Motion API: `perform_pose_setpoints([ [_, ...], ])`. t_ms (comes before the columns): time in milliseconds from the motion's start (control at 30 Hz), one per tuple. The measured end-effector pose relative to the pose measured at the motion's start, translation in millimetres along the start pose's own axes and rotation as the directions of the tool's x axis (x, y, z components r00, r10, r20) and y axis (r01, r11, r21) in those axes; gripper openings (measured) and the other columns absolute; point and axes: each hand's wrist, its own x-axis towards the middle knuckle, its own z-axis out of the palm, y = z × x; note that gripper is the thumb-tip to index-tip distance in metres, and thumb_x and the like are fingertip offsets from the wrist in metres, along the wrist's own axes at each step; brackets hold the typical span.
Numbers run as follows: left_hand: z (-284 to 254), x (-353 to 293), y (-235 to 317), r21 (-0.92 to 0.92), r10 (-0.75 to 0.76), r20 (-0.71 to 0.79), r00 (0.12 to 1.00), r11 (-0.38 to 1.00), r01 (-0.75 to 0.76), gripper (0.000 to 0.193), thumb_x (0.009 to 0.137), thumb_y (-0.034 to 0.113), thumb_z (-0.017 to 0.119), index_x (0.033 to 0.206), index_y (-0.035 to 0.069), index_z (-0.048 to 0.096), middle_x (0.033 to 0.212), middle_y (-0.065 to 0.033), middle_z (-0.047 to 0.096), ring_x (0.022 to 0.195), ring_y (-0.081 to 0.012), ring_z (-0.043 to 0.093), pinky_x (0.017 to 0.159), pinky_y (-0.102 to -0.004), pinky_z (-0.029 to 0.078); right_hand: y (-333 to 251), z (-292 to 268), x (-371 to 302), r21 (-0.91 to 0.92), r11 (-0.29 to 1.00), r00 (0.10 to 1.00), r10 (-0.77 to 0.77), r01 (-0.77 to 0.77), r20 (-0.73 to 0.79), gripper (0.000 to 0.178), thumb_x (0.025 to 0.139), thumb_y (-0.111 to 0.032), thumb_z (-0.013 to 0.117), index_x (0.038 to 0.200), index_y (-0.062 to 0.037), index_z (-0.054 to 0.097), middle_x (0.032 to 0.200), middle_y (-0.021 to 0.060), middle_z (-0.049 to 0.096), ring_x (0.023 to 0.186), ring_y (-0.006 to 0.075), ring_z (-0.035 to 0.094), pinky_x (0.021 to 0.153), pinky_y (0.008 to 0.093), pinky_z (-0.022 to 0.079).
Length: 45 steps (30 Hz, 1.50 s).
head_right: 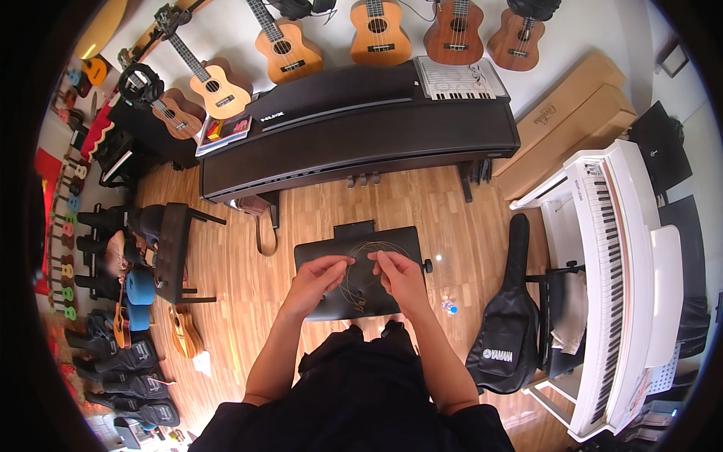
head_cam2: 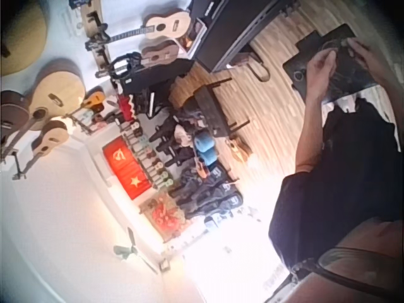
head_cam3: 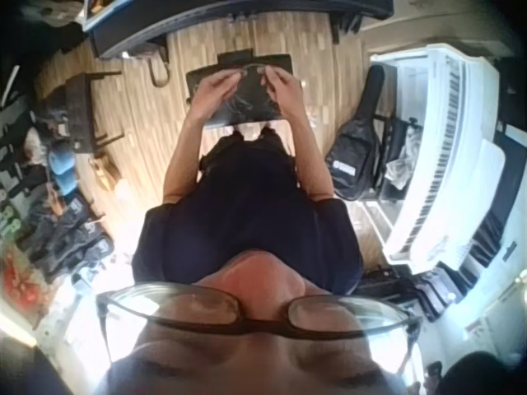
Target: The person stands in a music room and coils a thin black cable by hand on a black piano bench. They repeatedly wrap the cable into loops and adjust the coil, occasionally placing it on the bench and picking it up again.
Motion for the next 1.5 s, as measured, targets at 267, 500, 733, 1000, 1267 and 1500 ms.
perform_pose_setpoints([
  [267,-26.6,1.2,4.5,0.0,0.063,-0.245,0.968,0.998,-0.065,0.025,0.094,0.022,0.063,0.105,0.0,0.068,0.064,0.0073,0.046,0.059,-0.001,0.037,0.052,-0.0186,0.029,-4.9,9.9,-3.4,-0.258,0.965,0.999,-0.047,0.047,0.006,0.025,0.094,-0.019,0.061,0.112,-0.0032,0.066,0.078,-0.0029,0.055,0.054,0.0011,0.035,0.047,0.0178,0.026],
  [500,-77.0,-15.2,10.9,0.0,0.148,-0.257,0.955,0.988,-0.154,0.023,0.095,0.02,0.06,0.105,0.0,0.067,0.064,0.0054,0.046,0.057,-0.0021,0.037,0.051,-0.0188,0.029,11.2,25.5,-6.7,-0.406,0.893,0.974,-0.225,0.193,-0.03,0.023,0.088,-0.009,0.066,0.111,-0.0053,0.066,0.092,-0.0012,0.056,0.063,0.0015,0.044,0.057,0.0177,0.037],
  [733,-140.2,-44.8,7.7,-0.021,0.213,-0.395,0.894,0.97,-0.241,0.024,0.097,0.02,0.057,0.106,-0.001,0.065,0.071,0.0046,0.05,0.059,-0.0027,0.038,0.052,-0.0182,0.029,35.1,52.7,-11.4,-0.638,0.678,0.775,-0.601,0.366,-0.193,0.034,0.085,0.0,0.066,0.117,-0.0047,0.056,0.107,0.0058,0.053,0.057,0.0048,0.046,0.052,0.0191,0.038],
  [1000,-220.8,-84.1,-2.9,-0.045,0.24,-0.499,0.833,0.952,-0.301,0.026,0.096,0.019,0.059,0.109,-0.002,0.066,0.072,0.004,0.052,0.058,-0.003,0.04,0.051,-0.0189,0.03,49.1,98.7,-26.6,-0.755,0.58,0.691,-0.681,0.306,-0.243,0.051,0.088,-0.003,0.064,0.133,-0.0041,0.042,0.081,-0.0008,0.056,0.059,0.0023,0.042,0.052,0.0192,0.035],
  [1267,-250.5,-91.5,-31.2,0.126,0.21,-0.459,0.863,0.977,-0.171,0.025,0.096,0.02,0.058,0.108,0.0,0.067,0.075,0.0026,0.057,0.059,-0.0028,0.046,0.052,-0.0193,0.035,58.8,76.4,-37.1,-0.738,0.666,0.883,-0.403,0.105,-0.239,0.016,0.088,-0.017,0.068,0.092,-0.0018,0.069,0.062,-0.0056,0.05,0.053,0.0025,0.037,0.049,0.0217,0.029],
  [1500,-234.6,-88.1,-40.0,-0.032,0.16,-0.375,0.913,0.982,-0.186,0.022,0.096,0.019,0.057,0.103,0.0,0.065,0.076,0.0011,0.058,0.054,-0.0024,0.043,0.047,-0.0181,0.032,42.6,82.3,-50.1,-0.469,0.881,0.963,-0.174,0.058,-0.207,0.024,0.094,-0.025,0.06,0.092,-0.0023,0.067,0.06,-0.009,0.039,0.051,0.0012,0.033,0.046,0.0207,0.024],
])
